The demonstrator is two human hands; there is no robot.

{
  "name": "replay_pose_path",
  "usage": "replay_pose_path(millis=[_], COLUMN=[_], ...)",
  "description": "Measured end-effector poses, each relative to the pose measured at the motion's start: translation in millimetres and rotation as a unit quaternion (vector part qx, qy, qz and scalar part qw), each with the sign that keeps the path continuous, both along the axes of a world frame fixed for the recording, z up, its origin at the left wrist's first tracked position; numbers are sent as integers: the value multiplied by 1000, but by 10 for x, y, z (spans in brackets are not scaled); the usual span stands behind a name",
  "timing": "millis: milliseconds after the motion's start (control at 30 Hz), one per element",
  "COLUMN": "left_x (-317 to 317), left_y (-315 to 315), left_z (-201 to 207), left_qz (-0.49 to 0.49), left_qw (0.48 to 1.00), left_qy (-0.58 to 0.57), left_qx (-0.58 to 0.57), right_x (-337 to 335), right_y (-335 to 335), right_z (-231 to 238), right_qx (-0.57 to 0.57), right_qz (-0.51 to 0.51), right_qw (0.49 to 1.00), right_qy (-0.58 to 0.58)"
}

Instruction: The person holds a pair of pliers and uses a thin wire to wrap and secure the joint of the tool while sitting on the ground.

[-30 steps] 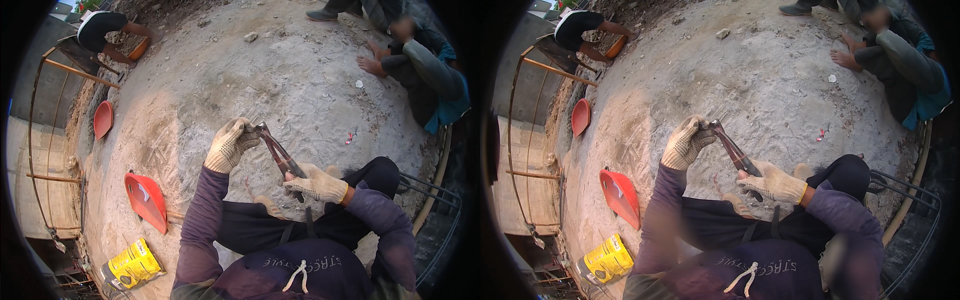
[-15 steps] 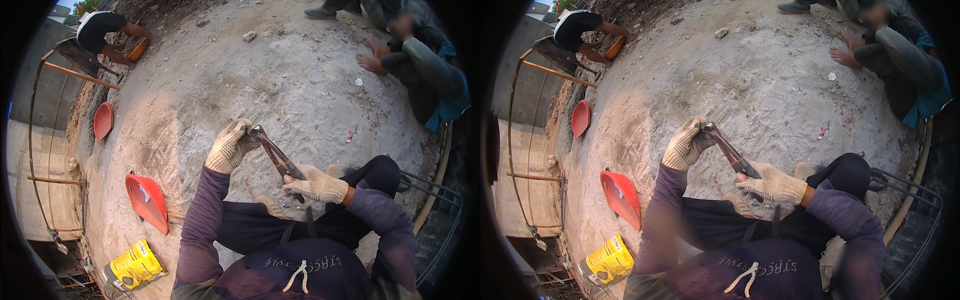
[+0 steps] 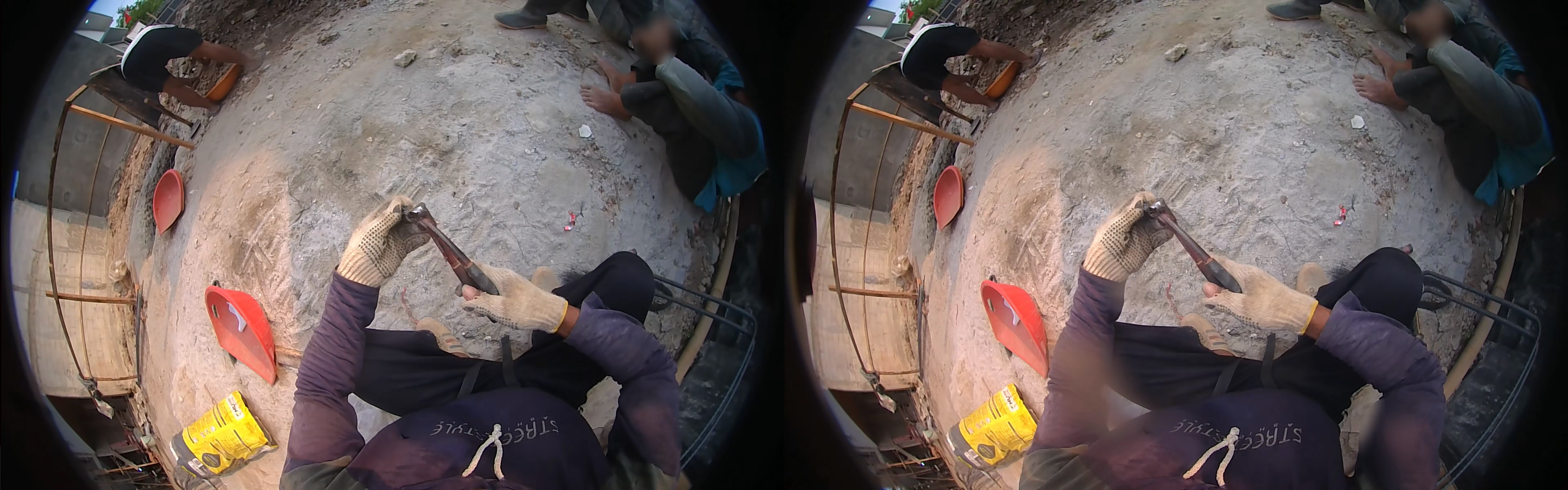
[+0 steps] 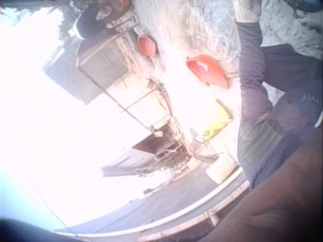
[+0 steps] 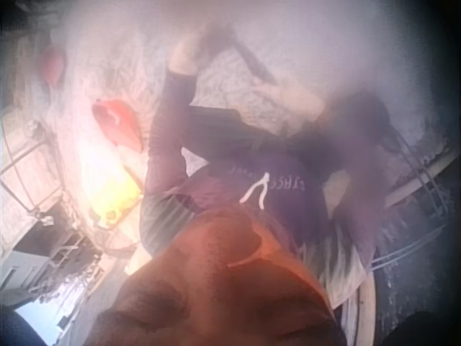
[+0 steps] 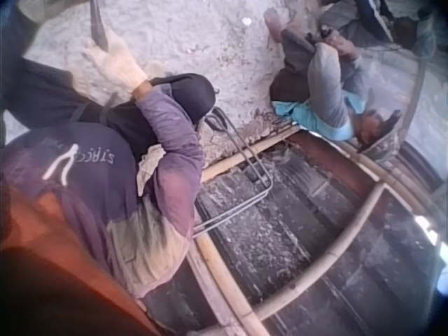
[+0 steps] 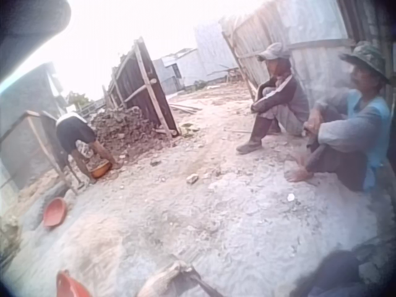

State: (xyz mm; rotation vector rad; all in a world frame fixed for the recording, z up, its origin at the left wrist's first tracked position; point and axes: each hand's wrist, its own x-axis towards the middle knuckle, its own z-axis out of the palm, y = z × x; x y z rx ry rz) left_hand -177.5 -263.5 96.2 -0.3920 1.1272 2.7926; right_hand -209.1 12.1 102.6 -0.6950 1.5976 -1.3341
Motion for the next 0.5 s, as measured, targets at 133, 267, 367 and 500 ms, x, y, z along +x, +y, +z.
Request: replay_pose_path(millis=[133, 267, 367, 500], left_x=[-15, -32, -17, -21], left_y=[-27, -8, -9, -21], left_z=[-60, -42, -43, -57], left_qz=[-19, -30, -28, -35], left_qw=[1000, 999, 999, 999], left_qy=[12, 11, 7, 10], left_qx=[16, 12, 14, 12], right_x=[29, 22, 31, 16], right_y=[1, 13, 10, 2], right_z=[-33, -68, -33, 11], right_qx=[-6, 13, 12, 26], right_qz=[-21, -27, -32, -28], right_qw=[997, 996, 995, 996], right_qy=[70, 81, 99, 76])
